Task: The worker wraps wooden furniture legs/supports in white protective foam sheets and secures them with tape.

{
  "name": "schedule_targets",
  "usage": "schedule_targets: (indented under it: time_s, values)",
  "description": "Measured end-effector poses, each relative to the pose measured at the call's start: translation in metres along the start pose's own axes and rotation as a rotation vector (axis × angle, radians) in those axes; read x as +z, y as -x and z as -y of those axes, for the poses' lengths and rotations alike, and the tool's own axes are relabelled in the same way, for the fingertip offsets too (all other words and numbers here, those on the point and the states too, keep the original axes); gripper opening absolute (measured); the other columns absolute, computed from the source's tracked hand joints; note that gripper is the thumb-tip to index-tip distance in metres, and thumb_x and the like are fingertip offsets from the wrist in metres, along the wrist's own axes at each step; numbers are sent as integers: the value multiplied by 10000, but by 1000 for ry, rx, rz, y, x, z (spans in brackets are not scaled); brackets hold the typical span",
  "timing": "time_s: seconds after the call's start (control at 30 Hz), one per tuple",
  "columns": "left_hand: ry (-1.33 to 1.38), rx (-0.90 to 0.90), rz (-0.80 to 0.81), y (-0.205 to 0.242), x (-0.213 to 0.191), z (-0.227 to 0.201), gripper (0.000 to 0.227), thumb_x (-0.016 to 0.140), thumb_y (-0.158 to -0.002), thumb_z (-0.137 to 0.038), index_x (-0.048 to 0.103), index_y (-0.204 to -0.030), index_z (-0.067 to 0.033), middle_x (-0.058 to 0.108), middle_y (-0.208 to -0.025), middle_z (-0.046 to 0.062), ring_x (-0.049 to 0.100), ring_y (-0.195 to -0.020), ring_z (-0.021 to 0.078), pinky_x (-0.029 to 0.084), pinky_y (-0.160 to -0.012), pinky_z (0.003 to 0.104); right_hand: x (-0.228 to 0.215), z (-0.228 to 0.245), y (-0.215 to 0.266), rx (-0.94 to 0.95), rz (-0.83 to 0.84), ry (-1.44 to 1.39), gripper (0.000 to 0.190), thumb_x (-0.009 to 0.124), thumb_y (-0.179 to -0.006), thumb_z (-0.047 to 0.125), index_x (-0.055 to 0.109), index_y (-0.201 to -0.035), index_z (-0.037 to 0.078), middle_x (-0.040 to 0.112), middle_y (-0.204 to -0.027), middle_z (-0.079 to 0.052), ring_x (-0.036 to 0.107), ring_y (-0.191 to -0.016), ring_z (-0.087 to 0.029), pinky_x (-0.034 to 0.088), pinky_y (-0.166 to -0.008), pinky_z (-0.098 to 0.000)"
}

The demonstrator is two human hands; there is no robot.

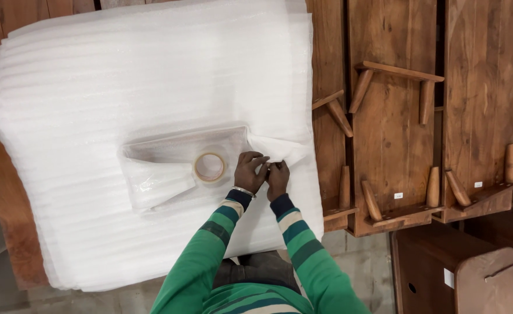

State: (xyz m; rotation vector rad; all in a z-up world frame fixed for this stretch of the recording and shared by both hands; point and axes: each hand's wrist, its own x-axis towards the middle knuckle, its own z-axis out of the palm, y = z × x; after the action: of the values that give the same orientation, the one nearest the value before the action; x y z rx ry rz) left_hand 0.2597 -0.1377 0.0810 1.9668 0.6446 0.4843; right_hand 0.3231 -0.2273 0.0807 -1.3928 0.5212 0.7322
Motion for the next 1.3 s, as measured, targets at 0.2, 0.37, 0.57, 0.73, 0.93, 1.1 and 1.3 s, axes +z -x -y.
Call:
schedule_targets:
  time_s: [0.2,0.37,0.57,0.73,0.93,1.1,1.3]
  values:
    - [-273,204,188,19,-11,-3,430,716,-865,-163,681,-1284,-69,624,-1324,166,539,-1265,378,437,-1088,495,-67,-24,-30,-6,195,264,157,590,-1031,137,605,-1097,-4,524,-909,-44,478,-778,-155,449,-673,-294]
    - [-398,174,264,28,0,1,530,713,-853,-158,619,-1367,-70,549,-1419,183,453,-1369,388,335,-1180,519,-65,-17,-30,-417,-147,646,359,759,-881,114,602,-1180,-6,556,-1152,-128,595,-996,-212,510,-881,-330]
    - [-386,148,254,29,-1,1,533,713,-842,-143,620,-1362,-74,543,-1430,180,438,-1386,387,318,-1199,519,-30,29,-6,-496,-216,475,832,835,-728,118,362,-1407,28,542,-1278,-174,586,-1120,-253,524,-923,-339]
    - [-345,132,252,30,-6,-1,540,715,-832,-134,620,-1361,-77,540,-1439,174,428,-1397,387,315,-1199,516,-42,40,-6,-585,-103,703,441,831,-797,163,649,-1169,9,737,-1079,-115,702,-966,-215,565,-843,-328]
    - [-230,117,124,56,-3,17,436,714,-699,-83,635,-1126,-47,580,-1360,243,427,-1398,438,359,-1173,510,5,43,50,-717,354,1002,263,799,-807,144,631,-976,33,678,-842,-121,675,-766,-234,565,-747,-347]
    - [756,-443,52,112,40,75,546,745,-845,-181,514,-1314,-23,635,-1255,129,606,-1209,322,507,-1009,454,72,25,76,-659,469,1398,230,749,-797,195,572,-894,85,684,-769,-101,692,-752,-342,533,-645,-441]
    - [521,-660,-132,120,76,112,438,678,-943,-301,604,-1273,-22,735,-1224,158,711,-1148,287,571,-966,403,91,10,70,-752,771,1739,263,787,-810,330,689,-966,141,724,-846,-77,696,-821,-317,534,-701,-462]
